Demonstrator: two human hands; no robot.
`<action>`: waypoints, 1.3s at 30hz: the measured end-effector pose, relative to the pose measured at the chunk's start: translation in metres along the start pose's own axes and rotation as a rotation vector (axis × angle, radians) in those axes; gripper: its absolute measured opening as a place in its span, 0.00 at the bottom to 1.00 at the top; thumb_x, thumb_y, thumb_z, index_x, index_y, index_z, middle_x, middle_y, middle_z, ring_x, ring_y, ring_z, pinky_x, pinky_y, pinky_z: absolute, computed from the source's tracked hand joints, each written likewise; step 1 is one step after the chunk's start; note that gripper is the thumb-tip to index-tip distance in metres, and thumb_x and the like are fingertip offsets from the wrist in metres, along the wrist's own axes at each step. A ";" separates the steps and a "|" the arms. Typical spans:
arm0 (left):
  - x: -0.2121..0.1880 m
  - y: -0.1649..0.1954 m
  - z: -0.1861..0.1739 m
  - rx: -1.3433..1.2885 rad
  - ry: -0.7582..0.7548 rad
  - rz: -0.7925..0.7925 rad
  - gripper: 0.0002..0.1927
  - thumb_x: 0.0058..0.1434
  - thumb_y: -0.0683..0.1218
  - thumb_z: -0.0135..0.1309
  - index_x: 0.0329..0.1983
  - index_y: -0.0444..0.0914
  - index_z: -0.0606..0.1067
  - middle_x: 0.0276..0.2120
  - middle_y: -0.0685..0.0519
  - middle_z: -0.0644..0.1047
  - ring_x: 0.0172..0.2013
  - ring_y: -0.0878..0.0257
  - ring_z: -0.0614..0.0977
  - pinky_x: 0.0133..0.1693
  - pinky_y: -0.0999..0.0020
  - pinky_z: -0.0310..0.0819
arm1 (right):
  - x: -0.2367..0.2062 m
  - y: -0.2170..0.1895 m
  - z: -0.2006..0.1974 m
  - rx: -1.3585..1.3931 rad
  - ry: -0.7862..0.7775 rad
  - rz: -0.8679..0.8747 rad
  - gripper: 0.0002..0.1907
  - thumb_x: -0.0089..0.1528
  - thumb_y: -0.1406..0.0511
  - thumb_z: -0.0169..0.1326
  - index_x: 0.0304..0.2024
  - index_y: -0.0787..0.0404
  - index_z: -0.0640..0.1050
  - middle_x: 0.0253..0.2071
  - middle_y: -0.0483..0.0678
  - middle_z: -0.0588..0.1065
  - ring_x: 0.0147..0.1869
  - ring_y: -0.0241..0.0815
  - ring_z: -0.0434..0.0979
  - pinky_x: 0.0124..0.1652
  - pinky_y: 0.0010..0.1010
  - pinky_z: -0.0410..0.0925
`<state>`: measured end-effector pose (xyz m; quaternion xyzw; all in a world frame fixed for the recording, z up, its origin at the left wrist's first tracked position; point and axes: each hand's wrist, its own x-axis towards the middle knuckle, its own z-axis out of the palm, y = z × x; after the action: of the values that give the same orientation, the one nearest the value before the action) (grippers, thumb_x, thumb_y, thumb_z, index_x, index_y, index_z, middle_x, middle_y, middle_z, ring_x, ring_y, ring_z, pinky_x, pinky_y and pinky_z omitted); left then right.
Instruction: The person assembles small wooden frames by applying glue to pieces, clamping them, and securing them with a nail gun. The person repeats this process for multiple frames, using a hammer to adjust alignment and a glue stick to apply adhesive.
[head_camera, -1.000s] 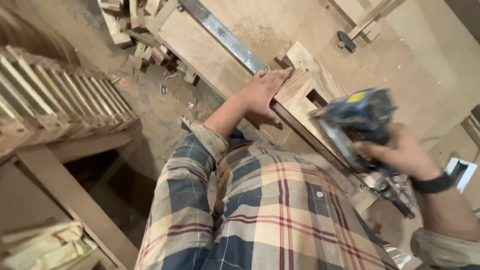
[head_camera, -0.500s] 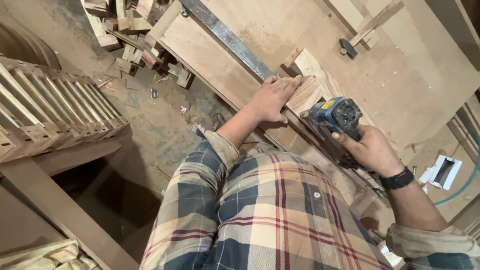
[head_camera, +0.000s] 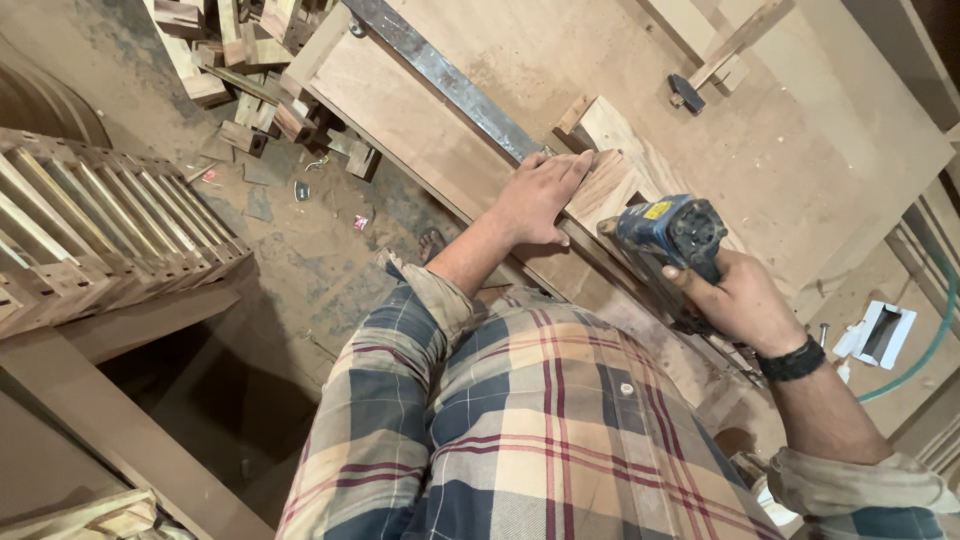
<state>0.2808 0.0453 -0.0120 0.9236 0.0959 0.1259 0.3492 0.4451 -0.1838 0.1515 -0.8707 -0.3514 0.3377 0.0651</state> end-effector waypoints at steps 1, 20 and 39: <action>0.000 0.000 0.000 -0.002 0.000 -0.001 0.68 0.30 0.57 0.76 0.73 0.35 0.53 0.62 0.41 0.71 0.65 0.48 0.69 0.64 0.45 0.57 | 0.001 0.002 0.000 -0.012 0.009 -0.004 0.32 0.60 0.44 0.57 0.32 0.71 0.79 0.21 0.54 0.77 0.27 0.45 0.80 0.32 0.39 0.72; 0.002 0.000 0.006 0.027 -0.020 -0.007 0.68 0.33 0.59 0.75 0.74 0.33 0.53 0.61 0.40 0.71 0.65 0.48 0.69 0.64 0.48 0.56 | 0.010 -0.004 -0.018 -0.067 0.070 0.054 0.32 0.60 0.42 0.57 0.31 0.67 0.80 0.22 0.57 0.77 0.28 0.52 0.80 0.33 0.43 0.71; 0.052 0.030 0.027 0.125 -0.058 -0.439 0.34 0.50 0.69 0.64 0.41 0.35 0.77 0.38 0.40 0.80 0.44 0.40 0.82 0.52 0.46 0.72 | -0.191 0.234 0.039 -0.166 0.203 0.512 0.27 0.47 0.47 0.68 0.36 0.62 0.85 0.34 0.60 0.81 0.42 0.59 0.83 0.43 0.46 0.74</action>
<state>0.3405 0.0202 -0.0033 0.9036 0.2920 0.0143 0.3132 0.4524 -0.4882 0.1431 -0.9629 -0.1383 0.2242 -0.0588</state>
